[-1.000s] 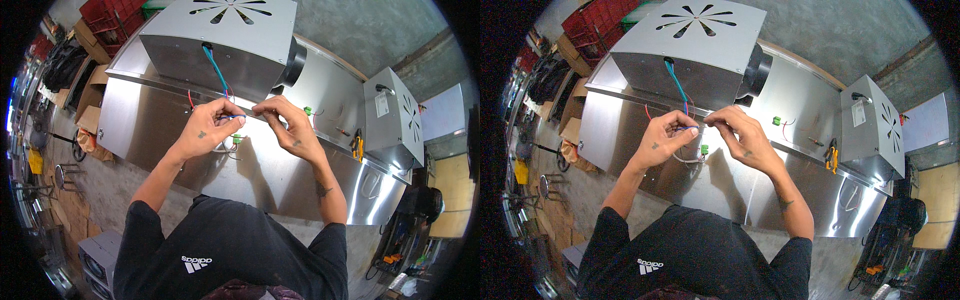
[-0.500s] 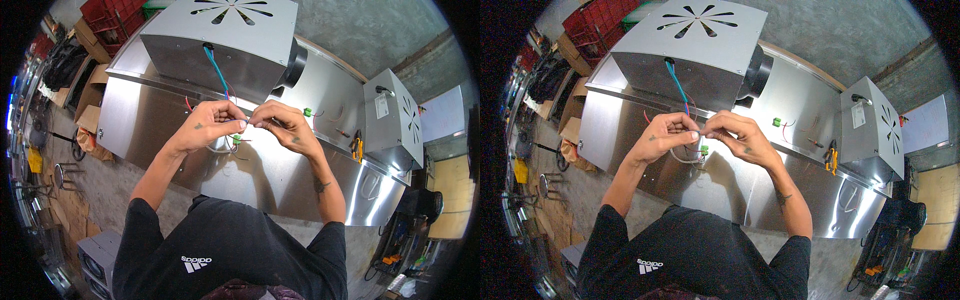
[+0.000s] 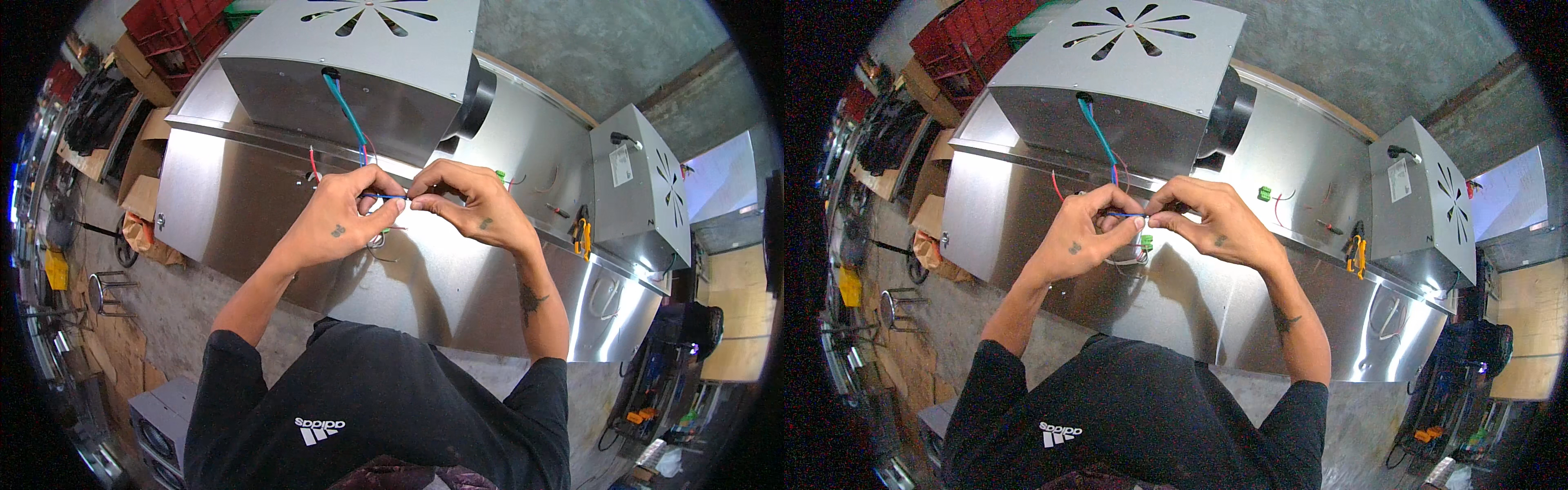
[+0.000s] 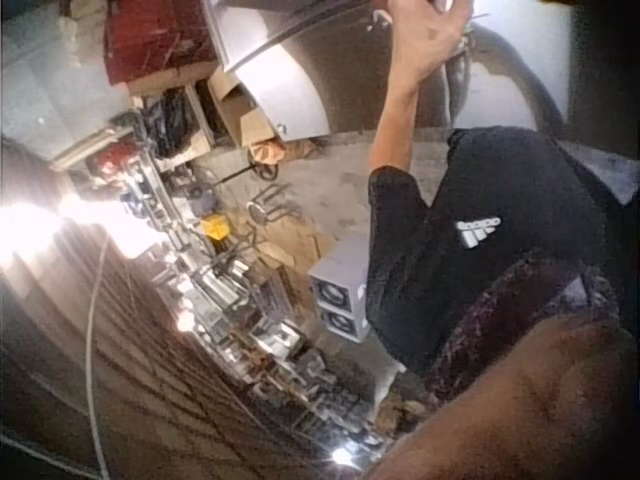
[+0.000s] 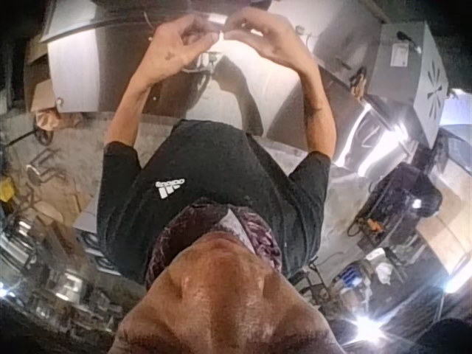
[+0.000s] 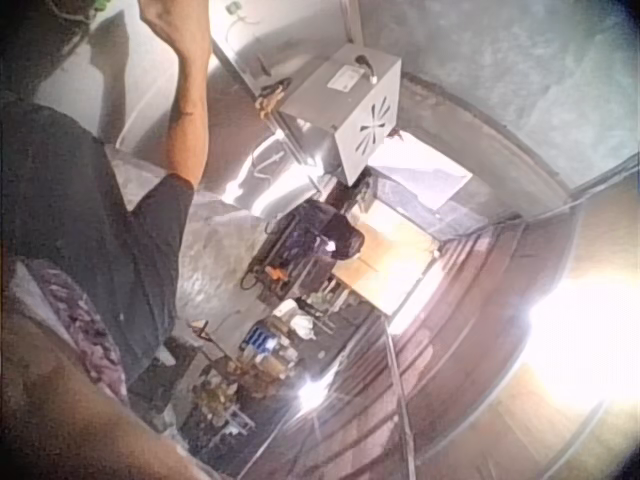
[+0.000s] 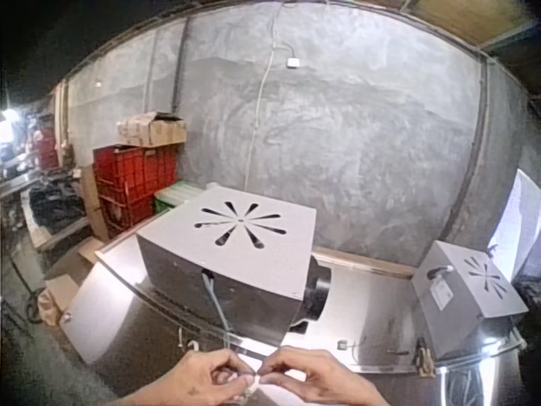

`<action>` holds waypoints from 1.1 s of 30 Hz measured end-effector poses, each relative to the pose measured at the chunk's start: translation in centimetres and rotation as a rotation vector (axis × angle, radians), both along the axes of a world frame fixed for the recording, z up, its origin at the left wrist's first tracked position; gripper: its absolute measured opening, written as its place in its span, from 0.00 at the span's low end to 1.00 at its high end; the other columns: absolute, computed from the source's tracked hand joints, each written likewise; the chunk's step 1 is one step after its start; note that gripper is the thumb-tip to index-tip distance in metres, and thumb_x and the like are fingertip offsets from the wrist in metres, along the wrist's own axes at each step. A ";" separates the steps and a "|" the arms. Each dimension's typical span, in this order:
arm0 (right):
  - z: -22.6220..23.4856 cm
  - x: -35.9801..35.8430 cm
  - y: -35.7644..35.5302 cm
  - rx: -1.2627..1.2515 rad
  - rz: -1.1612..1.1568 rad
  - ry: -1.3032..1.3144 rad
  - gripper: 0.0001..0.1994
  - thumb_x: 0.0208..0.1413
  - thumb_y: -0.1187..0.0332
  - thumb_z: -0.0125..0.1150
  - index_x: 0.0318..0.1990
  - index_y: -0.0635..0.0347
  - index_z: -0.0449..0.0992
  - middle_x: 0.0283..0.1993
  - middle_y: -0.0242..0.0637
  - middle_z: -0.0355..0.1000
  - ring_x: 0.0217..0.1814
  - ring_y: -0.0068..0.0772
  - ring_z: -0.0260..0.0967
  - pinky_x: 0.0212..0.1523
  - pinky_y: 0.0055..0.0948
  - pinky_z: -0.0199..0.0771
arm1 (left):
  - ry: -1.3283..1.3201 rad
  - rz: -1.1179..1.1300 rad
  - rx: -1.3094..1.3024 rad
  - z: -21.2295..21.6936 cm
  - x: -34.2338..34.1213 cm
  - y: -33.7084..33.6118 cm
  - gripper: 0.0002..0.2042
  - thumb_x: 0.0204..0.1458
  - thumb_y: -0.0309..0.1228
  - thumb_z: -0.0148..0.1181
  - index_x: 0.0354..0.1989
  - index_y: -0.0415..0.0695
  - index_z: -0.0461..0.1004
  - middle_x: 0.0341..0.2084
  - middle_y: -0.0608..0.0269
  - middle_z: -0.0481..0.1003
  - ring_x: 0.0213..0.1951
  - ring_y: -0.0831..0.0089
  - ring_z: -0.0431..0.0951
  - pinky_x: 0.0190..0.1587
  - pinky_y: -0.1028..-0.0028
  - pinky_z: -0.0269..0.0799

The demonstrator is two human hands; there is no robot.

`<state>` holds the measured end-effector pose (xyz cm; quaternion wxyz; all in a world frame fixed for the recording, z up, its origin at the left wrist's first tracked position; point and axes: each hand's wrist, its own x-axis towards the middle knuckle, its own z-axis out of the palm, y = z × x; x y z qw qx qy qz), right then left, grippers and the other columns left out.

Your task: The person strips insulation from several colored wires using pliers, then inserts the exposed ends into green terminal blocks and tightens the screws with a screwdriver. The person repeats this process for multiple wires, securing each connection on a stainless steel workbench.

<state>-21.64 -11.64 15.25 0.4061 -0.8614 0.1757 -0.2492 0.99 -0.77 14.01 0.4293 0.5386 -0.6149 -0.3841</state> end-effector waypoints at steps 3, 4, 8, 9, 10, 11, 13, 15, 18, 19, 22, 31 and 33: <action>-0.1 0.1 0.0 0.030 0.013 0.002 0.08 0.63 0.69 0.73 0.46 0.61 0.83 0.41 0.37 0.83 0.43 0.32 0.82 0.44 0.34 0.81 | -0.070 -0.002 -0.025 0.4 -0.1 0.3 0.10 0.62 0.29 0.69 0.45 0.35 0.83 0.25 0.66 0.77 0.25 0.84 0.66 0.26 0.75 0.61; 0.0 0.1 0.0 0.030 0.021 0.000 0.08 0.63 0.69 0.73 0.46 0.62 0.83 0.41 0.37 0.83 0.43 0.32 0.82 0.44 0.34 0.81 | -0.085 0.001 -0.030 0.4 -0.2 0.4 0.09 0.62 0.29 0.69 0.44 0.35 0.83 0.24 0.66 0.77 0.24 0.84 0.66 0.26 0.75 0.60; 0.1 0.0 -0.2 -0.018 0.050 0.008 0.08 0.64 0.71 0.72 0.47 0.62 0.82 0.40 0.37 0.82 0.43 0.33 0.82 0.44 0.34 0.81 | -0.147 -0.005 -0.031 0.6 -0.2 0.5 0.09 0.61 0.29 0.69 0.44 0.35 0.82 0.24 0.65 0.76 0.23 0.82 0.67 0.26 0.74 0.61; 0.1 0.1 -0.1 0.000 0.049 -0.002 0.09 0.64 0.71 0.71 0.48 0.62 0.81 0.40 0.37 0.82 0.43 0.33 0.82 0.44 0.34 0.81 | -0.144 0.002 -0.086 0.3 -0.3 0.4 0.09 0.61 0.29 0.70 0.43 0.36 0.82 0.22 0.68 0.74 0.23 0.84 0.66 0.25 0.74 0.60; 0.0 0.1 0.0 0.018 0.047 -0.011 0.09 0.64 0.72 0.71 0.49 0.62 0.81 0.40 0.37 0.82 0.43 0.33 0.82 0.44 0.34 0.81 | -0.142 0.009 -0.141 -0.1 -0.4 0.3 0.09 0.61 0.29 0.71 0.42 0.37 0.82 0.19 0.71 0.71 0.23 0.85 0.66 0.25 0.74 0.59; 0.1 0.2 0.1 0.035 0.046 -0.022 0.09 0.64 0.72 0.70 0.50 0.61 0.81 0.40 0.38 0.82 0.43 0.33 0.82 0.44 0.34 0.81 | -0.140 0.017 -0.197 -0.3 -0.5 0.3 0.08 0.61 0.30 0.72 0.41 0.38 0.82 0.17 0.74 0.69 0.22 0.86 0.65 0.24 0.75 0.58; 0.3 0.2 0.2 0.038 0.042 0.005 0.11 0.64 0.72 0.70 0.52 0.61 0.80 0.41 0.38 0.82 0.44 0.34 0.83 0.45 0.35 0.81 | -0.161 0.010 -0.151 0.2 -0.5 0.4 0.09 0.61 0.30 0.72 0.42 0.37 0.82 0.19 0.73 0.71 0.24 0.86 0.67 0.26 0.76 0.61; 0.3 0.3 0.3 0.074 0.020 0.005 0.12 0.65 0.72 0.71 0.53 0.61 0.80 0.43 0.39 0.83 0.45 0.36 0.83 0.46 0.36 0.81 | -0.118 -0.001 -0.096 0.1 -0.3 0.3 0.09 0.62 0.30 0.71 0.43 0.37 0.82 0.22 0.71 0.75 0.27 0.86 0.70 0.29 0.77 0.64; -0.3 0.1 0.6 0.101 -0.036 -0.017 0.13 0.65 0.71 0.71 0.54 0.61 0.81 0.44 0.41 0.84 0.46 0.37 0.83 0.47 0.37 0.81 | 0.053 -0.024 0.016 -0.2 0.3 -0.1 0.10 0.64 0.30 0.70 0.45 0.36 0.82 0.30 0.68 0.79 0.33 0.85 0.75 0.35 0.79 0.70; -0.6 -0.2 0.7 0.063 -0.057 -0.012 0.13 0.65 0.70 0.71 0.54 0.62 0.82 0.44 0.41 0.84 0.46 0.38 0.84 0.47 0.38 0.81 | 0.118 -0.035 0.067 -0.2 0.3 -0.2 0.10 0.64 0.30 0.70 0.46 0.36 0.82 0.33 0.67 0.80 0.35 0.84 0.76 0.38 0.78 0.72; -0.9 -0.2 1.0 -0.035 -0.091 -0.021 0.12 0.64 0.69 0.73 0.53 0.61 0.84 0.45 0.40 0.84 0.45 0.33 0.84 0.47 0.35 0.84 | 0.209 -0.059 0.128 -0.5 0.7 -0.3 0.11 0.65 0.30 0.70 0.47 0.35 0.82 0.37 0.65 0.82 0.40 0.81 0.79 0.43 0.77 0.76; -1.4 0.0 1.5 -0.054 -0.098 -0.044 0.08 0.64 0.72 0.72 0.48 0.61 0.85 0.43 0.38 0.84 0.42 0.30 0.82 0.43 0.33 0.84 | 0.205 -0.068 0.136 -1.0 0.7 -0.4 0.11 0.65 0.30 0.70 0.47 0.36 0.81 0.37 0.66 0.81 0.39 0.82 0.79 0.43 0.77 0.76; -1.2 0.1 1.6 -0.070 -0.111 -0.016 0.08 0.64 0.72 0.73 0.48 0.61 0.85 0.43 0.37 0.84 0.42 0.30 0.82 0.43 0.33 0.84 | 0.132 -0.034 0.101 -0.6 0.3 0.0 0.10 0.65 0.30 0.70 0.47 0.36 0.81 0.34 0.69 0.79 0.36 0.84 0.77 0.39 0.78 0.74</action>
